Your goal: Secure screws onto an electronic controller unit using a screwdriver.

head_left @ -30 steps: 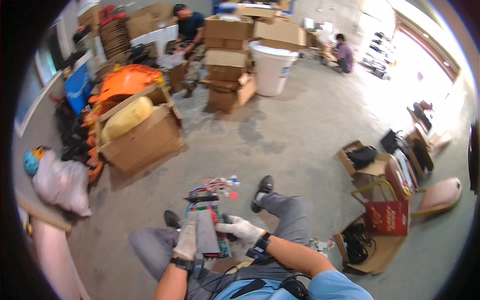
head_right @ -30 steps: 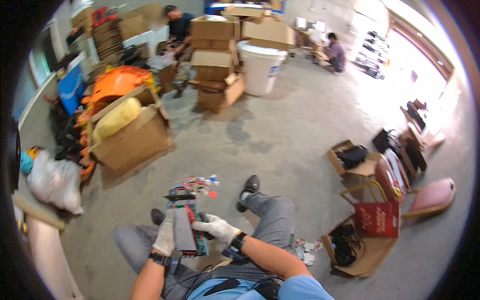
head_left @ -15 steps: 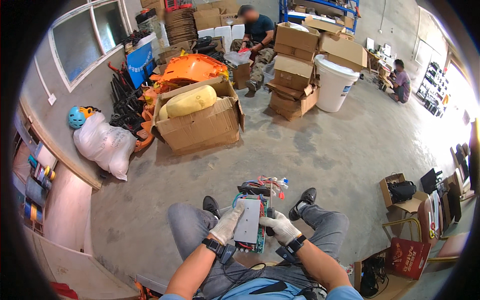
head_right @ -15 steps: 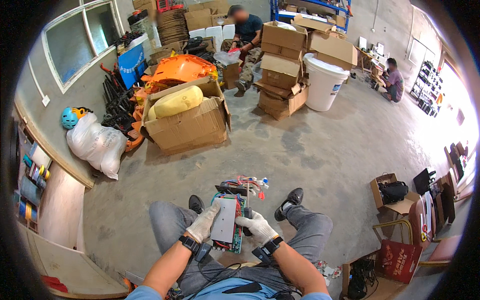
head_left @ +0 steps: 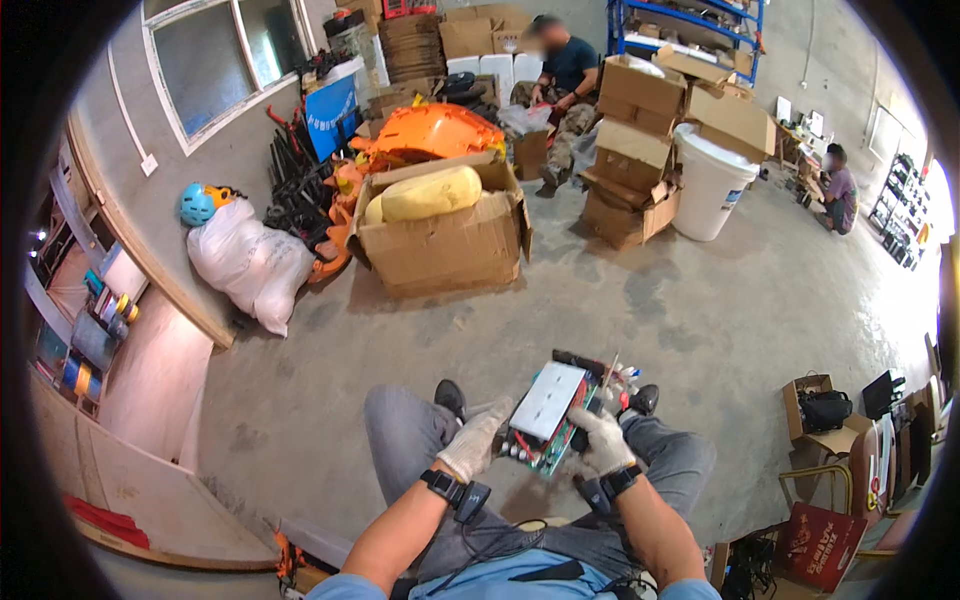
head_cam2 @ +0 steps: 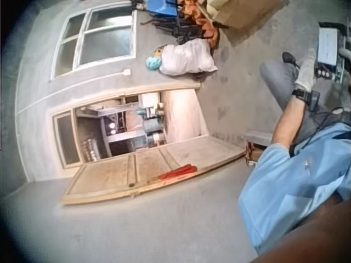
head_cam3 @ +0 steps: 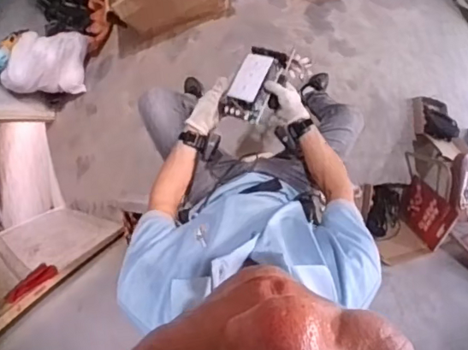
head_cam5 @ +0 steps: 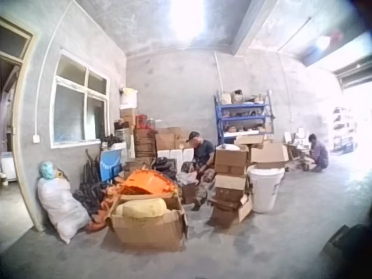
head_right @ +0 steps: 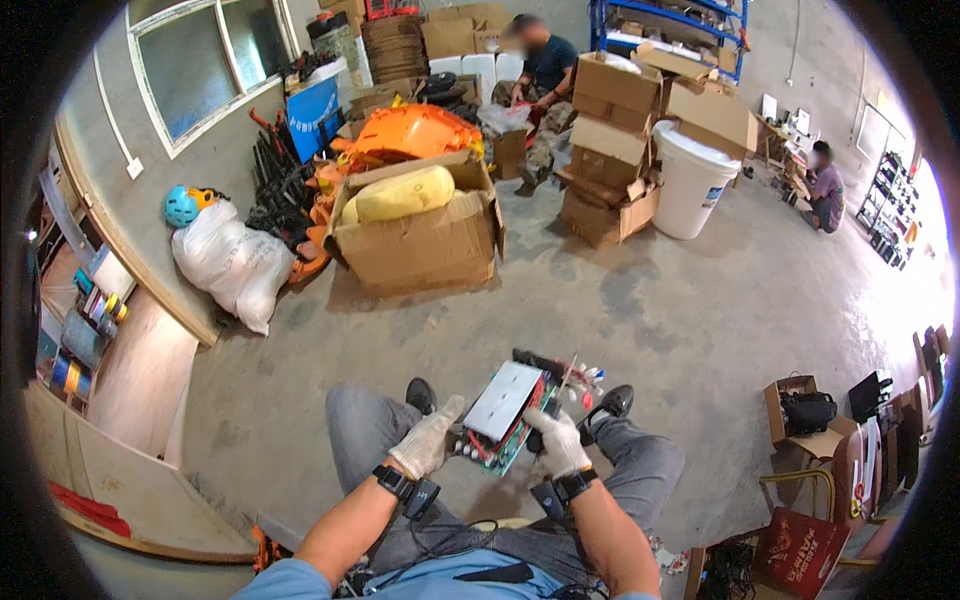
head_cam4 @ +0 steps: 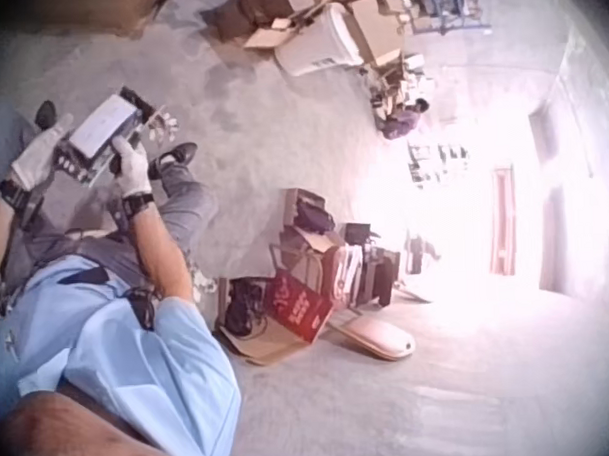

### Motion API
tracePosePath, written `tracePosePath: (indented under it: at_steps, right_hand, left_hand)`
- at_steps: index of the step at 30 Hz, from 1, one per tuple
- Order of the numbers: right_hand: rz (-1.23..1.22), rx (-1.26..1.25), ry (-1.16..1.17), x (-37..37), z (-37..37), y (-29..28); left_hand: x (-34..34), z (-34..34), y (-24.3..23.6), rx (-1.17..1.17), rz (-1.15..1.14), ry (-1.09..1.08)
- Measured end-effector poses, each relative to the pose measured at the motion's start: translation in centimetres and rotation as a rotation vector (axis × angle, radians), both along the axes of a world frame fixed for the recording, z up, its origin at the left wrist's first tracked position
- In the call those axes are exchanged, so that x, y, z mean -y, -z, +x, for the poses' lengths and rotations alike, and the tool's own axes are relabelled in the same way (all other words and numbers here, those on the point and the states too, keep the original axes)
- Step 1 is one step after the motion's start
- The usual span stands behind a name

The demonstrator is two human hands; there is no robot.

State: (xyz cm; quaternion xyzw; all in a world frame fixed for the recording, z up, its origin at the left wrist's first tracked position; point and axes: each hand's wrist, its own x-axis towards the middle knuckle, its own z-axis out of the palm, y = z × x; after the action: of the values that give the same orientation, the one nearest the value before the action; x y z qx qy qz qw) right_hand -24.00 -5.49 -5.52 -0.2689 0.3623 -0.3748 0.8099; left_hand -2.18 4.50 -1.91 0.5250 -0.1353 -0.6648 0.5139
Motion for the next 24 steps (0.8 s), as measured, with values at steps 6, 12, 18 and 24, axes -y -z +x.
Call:
tracePosePath:
  at_steps: [6,12,18,24]
  right_hand:
    - [-0.094,-0.114,0.048,1.8,0.7,1.3]
    - [0.029,-0.122,0.139,0.2,2.5,0.3]
    - [-0.006,-0.141,0.087,-1.4,1.2,1.6]
    - [-0.110,-0.264,0.076,-1.0,0.2,2.5]
  left_hand:
    - [-0.9,-2.3,1.5,-0.134,-0.228,-0.071]
    - [-1.3,-1.2,3.0,0.002,-0.189,-0.073]
    - [-2.5,-1.6,3.9,0.250,-0.075,0.033]
    - [-2.0,-1.4,5.0,0.833,-0.029,0.104]
